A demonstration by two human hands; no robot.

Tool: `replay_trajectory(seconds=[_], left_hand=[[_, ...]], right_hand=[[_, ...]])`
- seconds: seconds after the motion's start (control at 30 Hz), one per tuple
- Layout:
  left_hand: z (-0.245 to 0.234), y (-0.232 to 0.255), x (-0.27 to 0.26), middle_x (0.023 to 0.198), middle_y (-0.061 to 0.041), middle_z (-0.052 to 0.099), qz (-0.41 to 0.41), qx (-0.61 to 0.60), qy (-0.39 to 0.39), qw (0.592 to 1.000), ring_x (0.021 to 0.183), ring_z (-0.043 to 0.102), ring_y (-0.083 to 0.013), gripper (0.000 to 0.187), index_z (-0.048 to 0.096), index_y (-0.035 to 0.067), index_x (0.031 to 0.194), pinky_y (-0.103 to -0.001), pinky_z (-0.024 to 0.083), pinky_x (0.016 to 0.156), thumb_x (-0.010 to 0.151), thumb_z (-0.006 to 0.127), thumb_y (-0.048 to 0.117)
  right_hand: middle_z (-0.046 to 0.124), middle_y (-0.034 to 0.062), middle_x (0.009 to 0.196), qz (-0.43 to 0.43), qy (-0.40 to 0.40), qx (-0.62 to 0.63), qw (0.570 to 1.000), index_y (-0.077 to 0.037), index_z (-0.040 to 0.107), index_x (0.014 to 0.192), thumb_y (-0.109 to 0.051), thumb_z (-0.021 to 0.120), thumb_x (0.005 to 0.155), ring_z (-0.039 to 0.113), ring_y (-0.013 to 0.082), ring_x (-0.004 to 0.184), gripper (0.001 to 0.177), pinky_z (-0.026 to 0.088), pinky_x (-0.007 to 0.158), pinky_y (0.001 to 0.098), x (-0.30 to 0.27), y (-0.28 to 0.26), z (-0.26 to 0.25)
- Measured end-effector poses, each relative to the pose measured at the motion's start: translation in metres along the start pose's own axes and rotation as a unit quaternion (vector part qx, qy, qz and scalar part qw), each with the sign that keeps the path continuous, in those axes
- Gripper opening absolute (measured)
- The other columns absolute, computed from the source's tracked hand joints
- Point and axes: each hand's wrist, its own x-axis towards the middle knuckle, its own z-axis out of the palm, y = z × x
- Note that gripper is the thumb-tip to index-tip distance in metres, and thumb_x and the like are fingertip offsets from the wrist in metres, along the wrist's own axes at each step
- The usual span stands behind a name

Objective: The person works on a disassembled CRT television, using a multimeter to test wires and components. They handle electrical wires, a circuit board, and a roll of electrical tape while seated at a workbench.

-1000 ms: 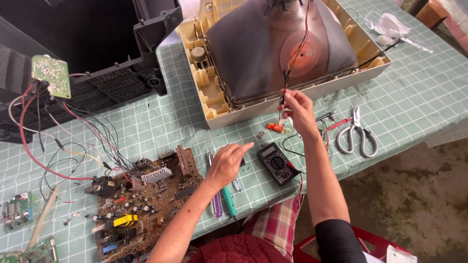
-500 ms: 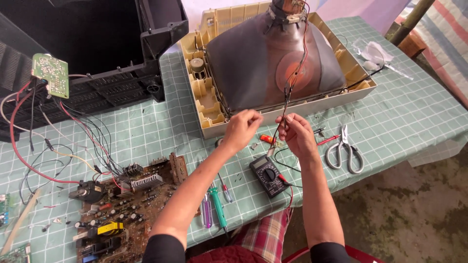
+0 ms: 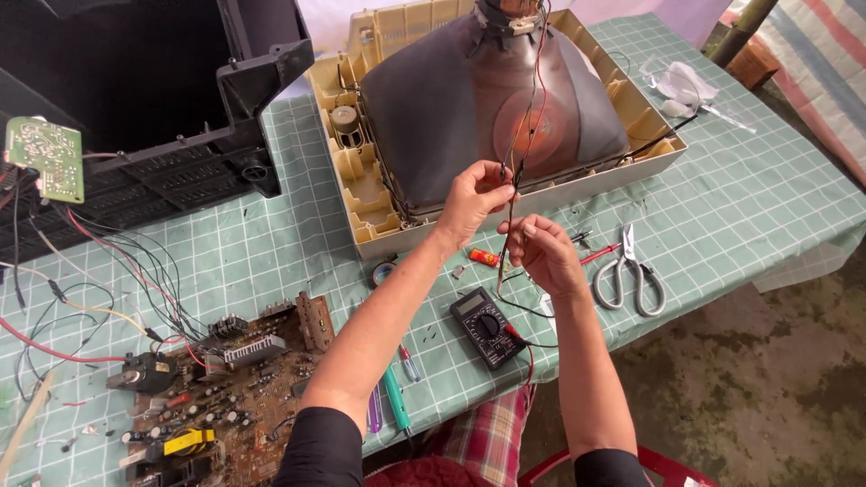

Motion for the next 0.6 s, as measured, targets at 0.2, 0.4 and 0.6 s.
replay_trajectory(seconds=[0.2, 0.4, 0.6], left_hand=[[-0.004, -0.003, 0.006, 0.087, -0.001, 0.072, 0.000, -0.027, -0.016, 1.000, 0.076, 0.073, -0.0102, 0.029, 0.074, 0.013, 0.112, -0.015, 0.054, 0.061, 0.085, 0.084, 0.020], [-0.002, -0.003, 0.006, 0.084, -0.003, 0.072, 0.000, -0.046, -0.012, 0.999, 0.074, 0.073, -0.0114, 0.027, 0.075, 0.010, 0.111, -0.018, 0.057, 0.063, 0.091, 0.082, 0.027], [-0.006, 0.001, 0.007, 0.078, -0.005, 0.066, -0.048, -0.040, 0.003, 0.998, 0.069, 0.073, -0.0171, 0.024, 0.074, 0.007, 0.109, -0.023, 0.059, 0.056, 0.094, 0.073, 0.026]], right_hand=[[0.068, 0.0291, 0.106, -0.034, 0.016, -0.079, 0.996, 0.002, 0.058, 0.089, -0.007, 0.061, 0.098, 0.069, 0.0267, 0.066, 0.013, 0.059, 0.055, 0.0338, -0.005, -0.004, 0.034], [0.069, 0.0233, 0.120, -0.095, 0.040, -0.087, 0.991, -0.003, 0.057, 0.091, -0.013, 0.058, 0.102, 0.067, 0.0223, 0.071, 0.015, 0.052, 0.053, 0.0286, 0.025, -0.031, 0.035], [0.070, 0.0186, 0.102, -0.050, 0.046, -0.090, 0.994, -0.005, 0.056, 0.089, -0.016, 0.062, 0.102, 0.063, 0.0169, 0.060, 0.018, 0.047, 0.046, 0.0256, 0.071, -0.047, 0.040]])
